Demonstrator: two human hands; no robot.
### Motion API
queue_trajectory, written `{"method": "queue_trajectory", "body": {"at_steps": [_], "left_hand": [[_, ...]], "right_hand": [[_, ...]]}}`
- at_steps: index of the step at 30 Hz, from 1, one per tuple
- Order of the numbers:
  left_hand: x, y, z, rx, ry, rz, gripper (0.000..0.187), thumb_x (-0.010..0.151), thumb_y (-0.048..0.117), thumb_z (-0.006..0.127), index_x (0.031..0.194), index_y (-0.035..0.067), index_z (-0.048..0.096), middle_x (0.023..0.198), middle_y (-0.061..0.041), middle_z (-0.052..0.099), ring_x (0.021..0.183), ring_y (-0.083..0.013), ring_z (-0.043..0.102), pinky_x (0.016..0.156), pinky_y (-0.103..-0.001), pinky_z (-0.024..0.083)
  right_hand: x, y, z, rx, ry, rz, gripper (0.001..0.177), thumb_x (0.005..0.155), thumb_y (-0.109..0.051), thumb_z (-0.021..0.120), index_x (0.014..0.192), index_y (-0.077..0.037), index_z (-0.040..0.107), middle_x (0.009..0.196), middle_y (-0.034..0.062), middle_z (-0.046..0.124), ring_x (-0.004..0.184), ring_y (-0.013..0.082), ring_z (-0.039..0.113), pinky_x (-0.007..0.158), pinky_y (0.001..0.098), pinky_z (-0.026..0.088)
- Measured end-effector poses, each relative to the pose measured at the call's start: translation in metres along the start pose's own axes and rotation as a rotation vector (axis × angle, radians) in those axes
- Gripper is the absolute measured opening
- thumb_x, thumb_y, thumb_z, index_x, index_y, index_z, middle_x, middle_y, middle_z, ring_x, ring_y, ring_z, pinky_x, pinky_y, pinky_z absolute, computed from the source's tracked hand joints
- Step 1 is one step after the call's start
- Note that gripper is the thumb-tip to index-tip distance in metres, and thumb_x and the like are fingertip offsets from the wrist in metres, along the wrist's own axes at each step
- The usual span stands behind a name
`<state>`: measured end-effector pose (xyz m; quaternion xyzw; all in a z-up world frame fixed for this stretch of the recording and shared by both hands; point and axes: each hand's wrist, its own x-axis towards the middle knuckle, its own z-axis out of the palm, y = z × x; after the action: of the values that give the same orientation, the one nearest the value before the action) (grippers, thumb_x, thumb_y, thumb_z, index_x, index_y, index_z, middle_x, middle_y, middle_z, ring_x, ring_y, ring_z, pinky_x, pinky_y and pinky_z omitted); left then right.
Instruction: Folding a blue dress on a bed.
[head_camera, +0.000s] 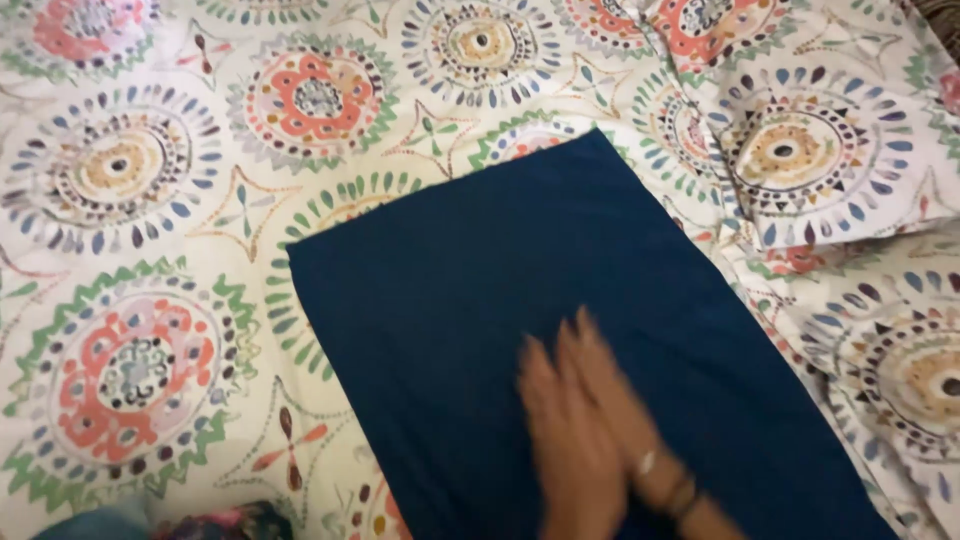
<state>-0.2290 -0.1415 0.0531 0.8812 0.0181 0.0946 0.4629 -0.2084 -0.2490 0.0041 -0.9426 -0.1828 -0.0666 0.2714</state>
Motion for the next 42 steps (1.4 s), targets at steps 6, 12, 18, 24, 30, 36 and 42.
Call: {"method": "queue_trajectory", "body": {"at_steps": [6, 12, 18, 24, 30, 36, 42], "left_hand": [[-0.049, -0.078, -0.025, 0.371, -0.208, 0.231, 0.056, 0.092, 0.023, 0.051, 0.147, 0.011, 0.05, 0.157, -0.02, 0.041, 0.145, -0.0401, 0.036, 0.117, -0.053, 0.027], [-0.035, -0.121, -0.079, 0.597, 0.121, 0.048, 0.061, 0.097, 0.027, 0.049, 0.149, -0.004, 0.044, 0.158, -0.024, 0.04, 0.146, -0.0401, 0.036, 0.117, -0.054, 0.028], [-0.097, -0.024, -0.029, 0.516, -0.041, 0.283, 0.06, 0.097, 0.019, 0.046, 0.152, -0.004, 0.041, 0.164, -0.025, 0.032, 0.153, -0.0423, 0.028, 0.125, -0.052, 0.021], [-0.176, -0.037, 0.003, 0.352, -0.3, 0.496, 0.064, 0.093, 0.037, 0.053, 0.148, 0.007, 0.043, 0.159, -0.023, 0.031, 0.147, -0.0429, 0.026, 0.118, -0.056, 0.018], [-0.182, -0.041, -0.002, 0.461, -0.298, 0.569, 0.058, 0.099, 0.034, 0.049, 0.152, 0.011, 0.043, 0.163, -0.022, 0.03, 0.151, -0.041, 0.027, 0.122, -0.055, 0.02], [-0.185, -0.043, -0.004, 0.431, -0.326, 0.655, 0.063, 0.098, 0.035, 0.051, 0.153, 0.006, 0.043, 0.163, -0.028, 0.025, 0.151, -0.0464, 0.022, 0.121, -0.059, 0.015], [-0.197, -0.046, -0.038, 0.214, -0.759, 1.087, 0.064, 0.094, 0.041, 0.056, 0.149, 0.01, 0.045, 0.163, -0.026, 0.021, 0.151, -0.0437, 0.017, 0.119, -0.061, 0.009]], "right_hand": [[-0.085, 0.025, -0.063, -0.267, -0.017, 0.128, 0.067, 0.08, -0.038, 0.068, 0.142, -0.018, 0.054, 0.156, 0.0195, 0.037, 0.146, 0.045, 0.03, 0.116, 0.0549, 0.023], [-0.14, 0.148, -0.095, -0.645, 0.112, 0.385, 0.064, 0.099, -0.036, 0.053, 0.158, -0.014, 0.041, 0.163, 0.0244, 0.034, 0.148, 0.0481, 0.032, 0.119, 0.0588, 0.027], [-0.123, -0.092, -0.086, -0.731, -0.289, 0.563, 0.064, 0.092, -0.029, 0.054, 0.148, -0.002, 0.039, 0.157, 0.0254, 0.035, 0.147, 0.0442, 0.031, 0.117, 0.0594, 0.026], [-0.29, -0.096, -0.026, -0.362, 0.025, 0.527, 0.073, 0.083, -0.047, 0.062, 0.148, -0.02, 0.043, 0.16, 0.0204, 0.03, 0.147, 0.0486, 0.023, 0.112, 0.0687, 0.017], [-0.41, 0.008, -0.089, -0.653, 0.204, 1.113, 0.066, 0.098, -0.042, 0.05, 0.16, -0.027, 0.033, 0.169, 0.0157, 0.022, 0.153, 0.0446, 0.02, 0.118, 0.0656, 0.016], [-0.414, -0.095, -0.114, -0.523, 0.284, 0.924, 0.069, 0.093, -0.04, 0.058, 0.152, -0.012, 0.039, 0.162, 0.0239, 0.029, 0.149, 0.0472, 0.025, 0.12, 0.0595, 0.019], [-0.429, -0.196, -0.029, -0.275, 0.191, 0.76, 0.082, 0.084, -0.046, 0.072, 0.147, -0.003, 0.041, 0.156, 0.0217, 0.035, 0.148, 0.0427, 0.027, 0.118, 0.0598, 0.016]]}}
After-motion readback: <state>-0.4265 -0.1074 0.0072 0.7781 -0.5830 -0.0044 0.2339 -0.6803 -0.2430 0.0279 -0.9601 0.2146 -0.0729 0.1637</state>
